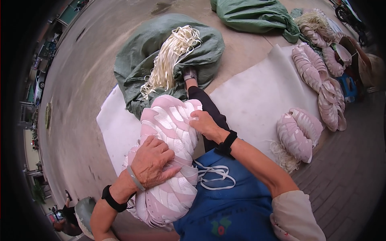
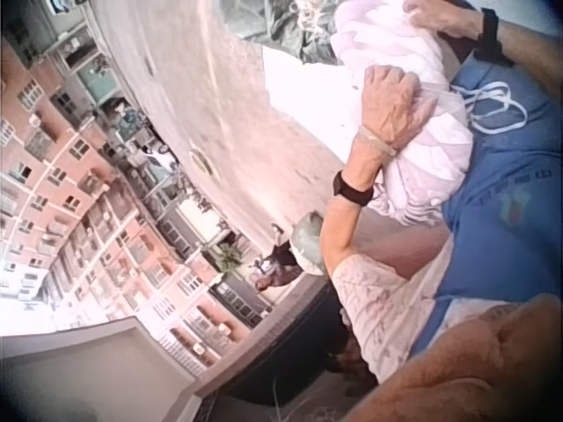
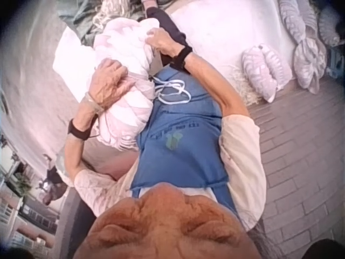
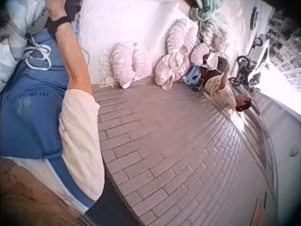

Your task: Lacing a pair of white and pink athletic shoes while sitting outdoors.

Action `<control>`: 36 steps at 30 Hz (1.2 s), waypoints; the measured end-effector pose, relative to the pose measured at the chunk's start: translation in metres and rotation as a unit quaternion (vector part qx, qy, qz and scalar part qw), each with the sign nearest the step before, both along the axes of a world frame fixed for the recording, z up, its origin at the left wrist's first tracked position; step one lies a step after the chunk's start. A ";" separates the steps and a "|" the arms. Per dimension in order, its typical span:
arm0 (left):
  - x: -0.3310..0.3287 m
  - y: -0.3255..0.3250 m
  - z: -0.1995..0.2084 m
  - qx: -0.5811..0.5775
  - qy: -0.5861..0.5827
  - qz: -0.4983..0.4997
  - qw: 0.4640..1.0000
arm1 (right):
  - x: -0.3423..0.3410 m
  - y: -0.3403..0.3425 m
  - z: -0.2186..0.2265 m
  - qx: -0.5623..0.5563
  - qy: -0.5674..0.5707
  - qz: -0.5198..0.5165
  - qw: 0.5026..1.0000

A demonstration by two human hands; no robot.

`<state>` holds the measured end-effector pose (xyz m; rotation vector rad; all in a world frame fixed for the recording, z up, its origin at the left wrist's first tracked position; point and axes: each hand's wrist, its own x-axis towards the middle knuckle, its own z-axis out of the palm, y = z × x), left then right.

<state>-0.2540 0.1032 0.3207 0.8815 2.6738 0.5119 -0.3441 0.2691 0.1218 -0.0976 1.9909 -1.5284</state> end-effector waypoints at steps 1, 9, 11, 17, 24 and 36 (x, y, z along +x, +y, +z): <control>-0.003 0.000 -0.003 -0.001 -0.002 -0.001 1.000 | -0.002 -0.005 0.004 0.017 -0.014 -0.025 0.999; 0.031 -0.005 0.013 0.031 -0.032 0.026 0.999 | 0.026 -0.004 0.022 0.010 0.068 0.076 0.995; 0.048 0.002 0.017 0.033 -0.020 0.028 0.999 | 0.037 -0.002 0.029 0.026 0.091 0.095 0.991; 0.033 0.023 0.005 0.061 -0.041 0.019 0.997 | 0.014 -0.003 0.006 0.117 0.273 0.251 0.921; 0.009 0.018 -0.026 0.068 -0.048 0.057 0.995 | -0.012 -0.024 -0.031 0.104 0.278 0.222 0.929; -0.039 0.022 -0.067 0.051 -0.073 0.113 0.990 | -0.029 0.023 0.099 -0.092 0.239 0.302 0.918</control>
